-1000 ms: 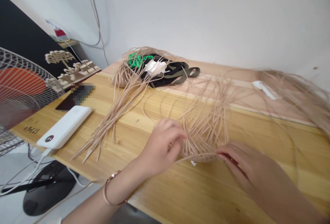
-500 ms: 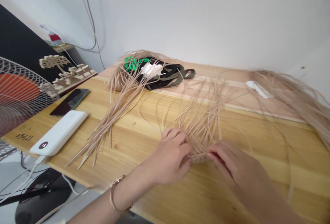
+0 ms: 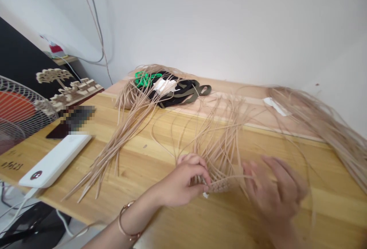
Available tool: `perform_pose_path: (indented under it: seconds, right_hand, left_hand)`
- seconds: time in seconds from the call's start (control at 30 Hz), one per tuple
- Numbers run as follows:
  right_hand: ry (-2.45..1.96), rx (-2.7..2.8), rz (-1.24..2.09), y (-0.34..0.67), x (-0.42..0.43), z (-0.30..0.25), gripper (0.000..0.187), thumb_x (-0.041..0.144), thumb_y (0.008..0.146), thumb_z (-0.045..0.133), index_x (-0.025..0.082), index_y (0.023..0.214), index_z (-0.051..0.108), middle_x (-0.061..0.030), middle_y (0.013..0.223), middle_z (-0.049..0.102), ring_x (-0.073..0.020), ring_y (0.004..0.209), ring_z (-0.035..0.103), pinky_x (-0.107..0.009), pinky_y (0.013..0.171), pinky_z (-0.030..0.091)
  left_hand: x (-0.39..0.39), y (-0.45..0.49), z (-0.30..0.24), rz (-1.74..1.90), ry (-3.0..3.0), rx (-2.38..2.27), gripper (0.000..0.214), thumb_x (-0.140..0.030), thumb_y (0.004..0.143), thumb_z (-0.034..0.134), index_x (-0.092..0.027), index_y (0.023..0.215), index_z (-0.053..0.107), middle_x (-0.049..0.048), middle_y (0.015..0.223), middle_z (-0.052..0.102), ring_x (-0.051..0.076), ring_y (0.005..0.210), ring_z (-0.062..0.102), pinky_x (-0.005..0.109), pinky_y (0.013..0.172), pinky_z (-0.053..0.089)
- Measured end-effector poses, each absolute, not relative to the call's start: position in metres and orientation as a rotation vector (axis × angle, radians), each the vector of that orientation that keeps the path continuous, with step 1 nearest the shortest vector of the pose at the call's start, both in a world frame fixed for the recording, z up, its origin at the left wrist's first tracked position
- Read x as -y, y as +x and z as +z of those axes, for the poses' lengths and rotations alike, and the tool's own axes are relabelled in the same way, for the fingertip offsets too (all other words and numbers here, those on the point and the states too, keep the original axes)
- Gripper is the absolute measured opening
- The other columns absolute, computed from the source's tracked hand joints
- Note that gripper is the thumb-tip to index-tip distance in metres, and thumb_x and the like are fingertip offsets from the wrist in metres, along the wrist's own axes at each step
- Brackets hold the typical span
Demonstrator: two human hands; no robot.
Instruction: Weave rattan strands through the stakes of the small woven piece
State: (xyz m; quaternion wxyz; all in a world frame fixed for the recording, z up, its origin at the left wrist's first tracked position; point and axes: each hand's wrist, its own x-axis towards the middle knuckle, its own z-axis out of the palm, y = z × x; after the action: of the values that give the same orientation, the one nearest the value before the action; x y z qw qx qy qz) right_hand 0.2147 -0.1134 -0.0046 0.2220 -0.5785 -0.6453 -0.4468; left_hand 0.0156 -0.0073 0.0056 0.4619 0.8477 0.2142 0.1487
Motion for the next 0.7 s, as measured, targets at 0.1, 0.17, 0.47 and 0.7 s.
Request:
perform_pose_path:
  seconds: [0.1,0.17,0.47,0.7]
  right_hand:
    - [-1.483,1.785,-1.574,0.211,0.127,-0.004,0.050,0.018,0.061,0.082,0.023,0.094,0.045,-0.0107,0.085,0.058,-0.0329,0.082,0.057,-0.047,0.068,0.050]
    - [-1.458,1.906,-1.558,0.208,0.131,-0.003,0.040,0.017,0.068,0.078,0.026,0.095,0.050,-0.0065,0.080,0.062,-0.0289,0.078,0.058,-0.045,0.070,0.049]
    - [-1.491,2.124,-0.884,0.210,0.091,0.002,0.024,0.007,0.091,0.042,0.010,0.109,0.058,-0.0101,0.094,0.068,-0.0237,0.088,0.060,-0.038,0.079,0.043]
    - [-1.622,2.363,-0.742,0.211,0.082,0.042,0.042,0.007,0.093,0.022,0.014,0.090,0.063,-0.0053,0.070,0.062,-0.0194,0.063,0.059,-0.031,0.056,0.043]
  left_hand:
    - [0.005,0.015,0.004,0.394,2.010,-0.519,0.007,-0.015,0.074,0.067,-0.020,0.077,0.063,0.0010,0.090,0.054,0.018,0.099,0.049,0.039,0.094,0.031]
    - [0.002,0.015,0.003,0.416,1.966,-0.496,0.005,-0.016,0.074,0.066,-0.020,0.077,0.063,0.0014,0.090,0.054,0.017,0.098,0.049,0.038,0.093,0.032]
    - [-0.006,0.014,0.004,0.423,1.877,-0.416,0.004,-0.020,0.076,0.065,-0.019,0.079,0.064,0.0010,0.088,0.053,0.017,0.095,0.049,0.036,0.092,0.034]
    - [-0.013,0.011,-0.001,0.435,1.845,-0.432,0.005,-0.023,0.079,0.062,-0.019,0.082,0.062,0.0020,0.090,0.053,0.017,0.095,0.049,0.035,0.089,0.036]
